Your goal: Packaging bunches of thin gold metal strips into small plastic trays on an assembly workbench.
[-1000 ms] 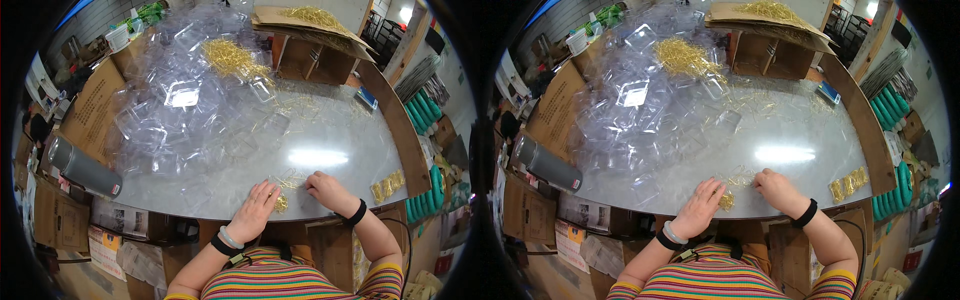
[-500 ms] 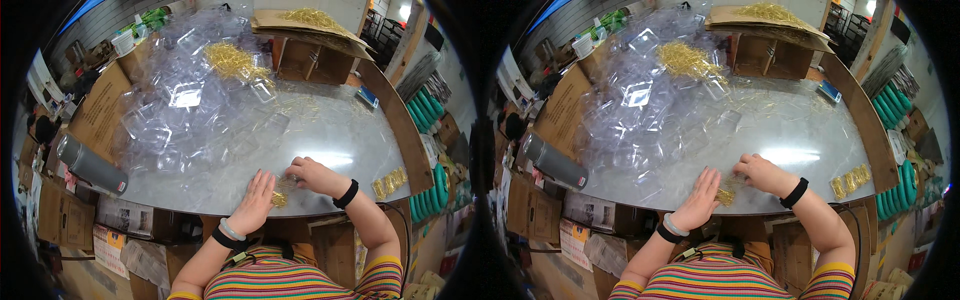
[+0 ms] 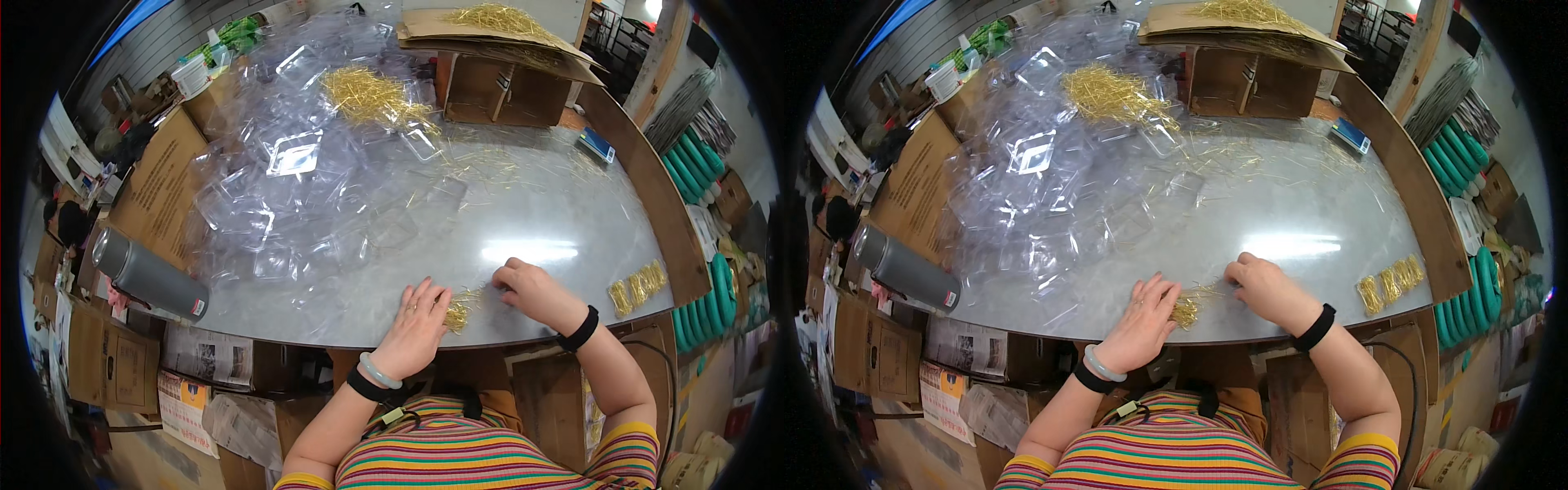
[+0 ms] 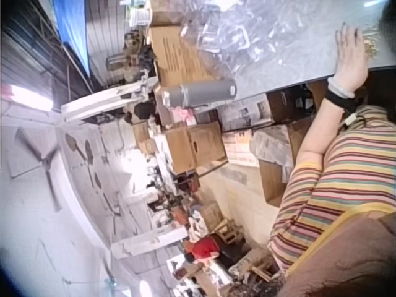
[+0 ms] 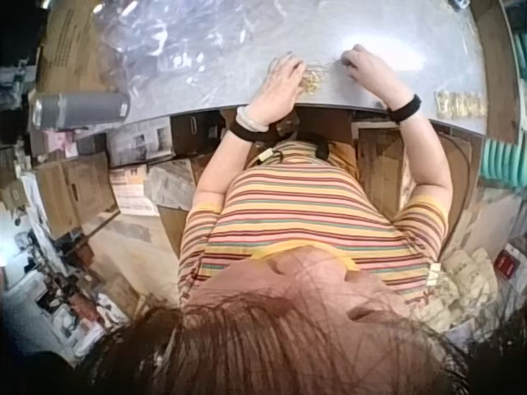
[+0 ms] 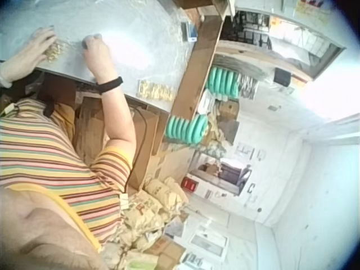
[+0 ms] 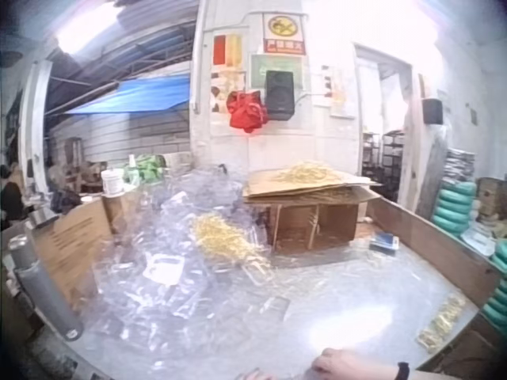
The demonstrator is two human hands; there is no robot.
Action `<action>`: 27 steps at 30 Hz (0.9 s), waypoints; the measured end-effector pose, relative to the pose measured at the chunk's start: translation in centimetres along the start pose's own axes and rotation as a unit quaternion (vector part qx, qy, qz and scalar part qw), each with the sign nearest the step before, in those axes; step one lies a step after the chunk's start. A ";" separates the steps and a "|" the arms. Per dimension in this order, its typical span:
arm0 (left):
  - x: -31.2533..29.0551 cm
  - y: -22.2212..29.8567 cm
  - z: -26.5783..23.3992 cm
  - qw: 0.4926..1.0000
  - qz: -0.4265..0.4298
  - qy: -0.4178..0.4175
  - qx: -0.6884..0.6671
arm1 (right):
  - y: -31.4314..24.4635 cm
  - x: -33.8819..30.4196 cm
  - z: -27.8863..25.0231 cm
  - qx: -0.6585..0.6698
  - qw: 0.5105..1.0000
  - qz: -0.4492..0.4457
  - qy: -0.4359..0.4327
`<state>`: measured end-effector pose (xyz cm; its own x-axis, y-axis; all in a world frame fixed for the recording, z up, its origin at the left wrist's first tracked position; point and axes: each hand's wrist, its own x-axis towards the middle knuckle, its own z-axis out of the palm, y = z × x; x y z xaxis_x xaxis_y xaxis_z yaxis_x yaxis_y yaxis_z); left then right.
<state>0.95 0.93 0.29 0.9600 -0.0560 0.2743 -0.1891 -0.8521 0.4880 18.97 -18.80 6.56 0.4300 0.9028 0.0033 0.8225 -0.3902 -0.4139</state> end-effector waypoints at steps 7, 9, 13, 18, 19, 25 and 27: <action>0.2 0.2 0.0 1.000 0.001 -0.001 0.000 | -1.9 2.0 2.5 0.061 0.996 -0.058 0.043; 0.2 0.1 -0.1 1.000 -0.004 -0.002 -0.009 | -1.9 1.2 1.8 0.070 0.996 -0.014 0.057; 0.2 0.2 -0.2 1.000 -0.006 -0.001 -0.015 | -1.7 -1.0 1.1 0.064 0.996 0.037 0.051; 0.2 0.1 0.1 1.000 0.003 -0.007 0.020 | -4.3 -0.7 4.6 0.148 0.977 0.010 0.153; 0.2 0.1 0.1 1.000 0.004 -0.009 0.026 | -4.7 -0.6 4.8 0.184 0.970 0.006 0.161; 0.0 0.5 0.3 0.999 0.009 0.004 0.034 | -4.0 0.0 7.2 0.102 0.947 0.017 0.303; 0.0 0.5 0.4 0.999 0.010 0.010 0.042 | -4.7 0.2 7.9 0.095 0.953 0.003 0.289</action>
<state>0.93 0.32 0.18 0.9516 -0.0639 0.3006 -0.1899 -0.8914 0.4115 12.24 -15.37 1.28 0.6125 0.6297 0.4778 0.7606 -0.3050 -0.5731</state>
